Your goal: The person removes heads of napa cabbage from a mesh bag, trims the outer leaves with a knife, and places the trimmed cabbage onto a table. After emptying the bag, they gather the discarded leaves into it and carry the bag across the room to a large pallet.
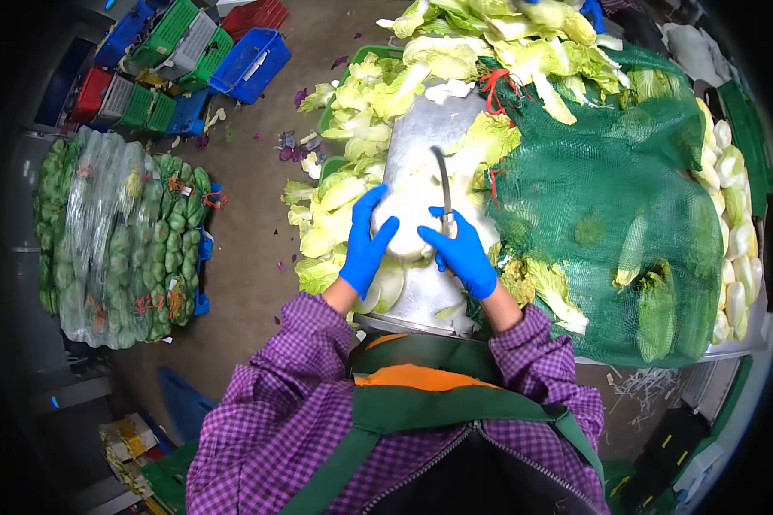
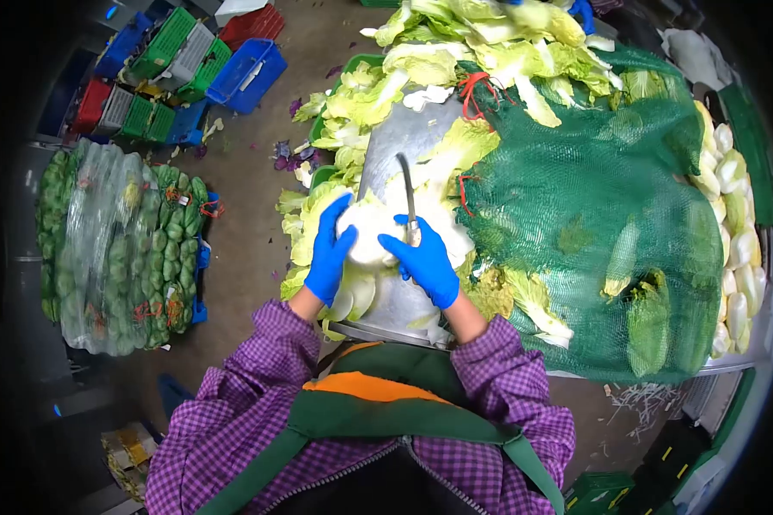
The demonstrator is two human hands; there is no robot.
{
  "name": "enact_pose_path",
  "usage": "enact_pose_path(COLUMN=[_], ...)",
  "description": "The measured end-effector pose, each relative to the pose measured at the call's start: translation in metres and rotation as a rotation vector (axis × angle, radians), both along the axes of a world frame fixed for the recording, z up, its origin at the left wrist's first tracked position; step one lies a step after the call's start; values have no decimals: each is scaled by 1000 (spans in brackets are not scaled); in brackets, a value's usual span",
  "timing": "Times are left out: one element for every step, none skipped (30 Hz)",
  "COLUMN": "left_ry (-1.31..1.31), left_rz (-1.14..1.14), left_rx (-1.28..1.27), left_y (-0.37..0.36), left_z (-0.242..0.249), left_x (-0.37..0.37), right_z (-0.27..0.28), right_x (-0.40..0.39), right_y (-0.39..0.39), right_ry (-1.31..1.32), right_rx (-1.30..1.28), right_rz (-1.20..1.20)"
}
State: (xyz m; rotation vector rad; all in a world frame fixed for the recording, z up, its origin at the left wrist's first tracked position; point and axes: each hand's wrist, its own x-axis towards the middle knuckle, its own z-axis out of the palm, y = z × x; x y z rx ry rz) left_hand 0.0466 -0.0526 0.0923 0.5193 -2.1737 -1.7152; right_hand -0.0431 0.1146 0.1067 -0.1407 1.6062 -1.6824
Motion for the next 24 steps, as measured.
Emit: enact_pose_path(left_ry=[-66,-61,-52,-54,-110,-82,-59,-35,-33,-10,10,9,-26,-62,-37,-36,-42,-52,-44,-66,-55,-42,-42,14], left_rz=[16,20,-25,-66,-38,-31,-31,-34,-35,-29,-21,-18,26,69,77,78,69,65,112,90,66,41,46,26], left_rx=[37,38,31,31,283,387,406,424,424,327,229,228,139,52,56,58,-17,-88,-24,-30,-20,-10,-8,-28], left_y=[2,-1,-5,-6,-11,-13,-17,-21,-22,-21,-20,-21,-21,-18,-14,-13,-11,-8,-7,-10,-10,-9,-9,-10], left_z=[-2,-3,0,1,2,9,6,4,5,6,7,6,2,-2,-9,-5,-1,5,15,19,24,30,34,39], left_x=[2,3,3,11,13,16,22,28,33,41,50,59,68,76,82,81,82,84,79,76,71,65,63,59], right_z=[-7,-12,-12,-12,-12,-19,-32,-45,-49,-54,-59,-54,-46,-45,-44,-44,-71,-67,-57,-52,-56,-59,-62,-67], right_x=[4,2,0,5,3,3,8,13,18,20,21,22,16,21,27,30,39,39,35,32,31,30,29,28], right_y=[2,5,8,14,21,25,29,31,32,34,37,36,36,31,24,18,13,12,9,6,3,-1,-6,-10], right_ry=[59,63,38,1,-8,-5,48,102,203,200,173,150,-1,-3,107,220,564,563,515,467,565,565,561,558], right_rx=[-67,-66,-82,-92,-61,-60,-26,7,-10,-8,24,55,147,149,245,340,437,442,418,392,380,381,412,443], right_rz=[56,59,78,99,129,129,124,117,116,118,161,204,261,264,237,208,114,123,156,189,142,147,157,164])
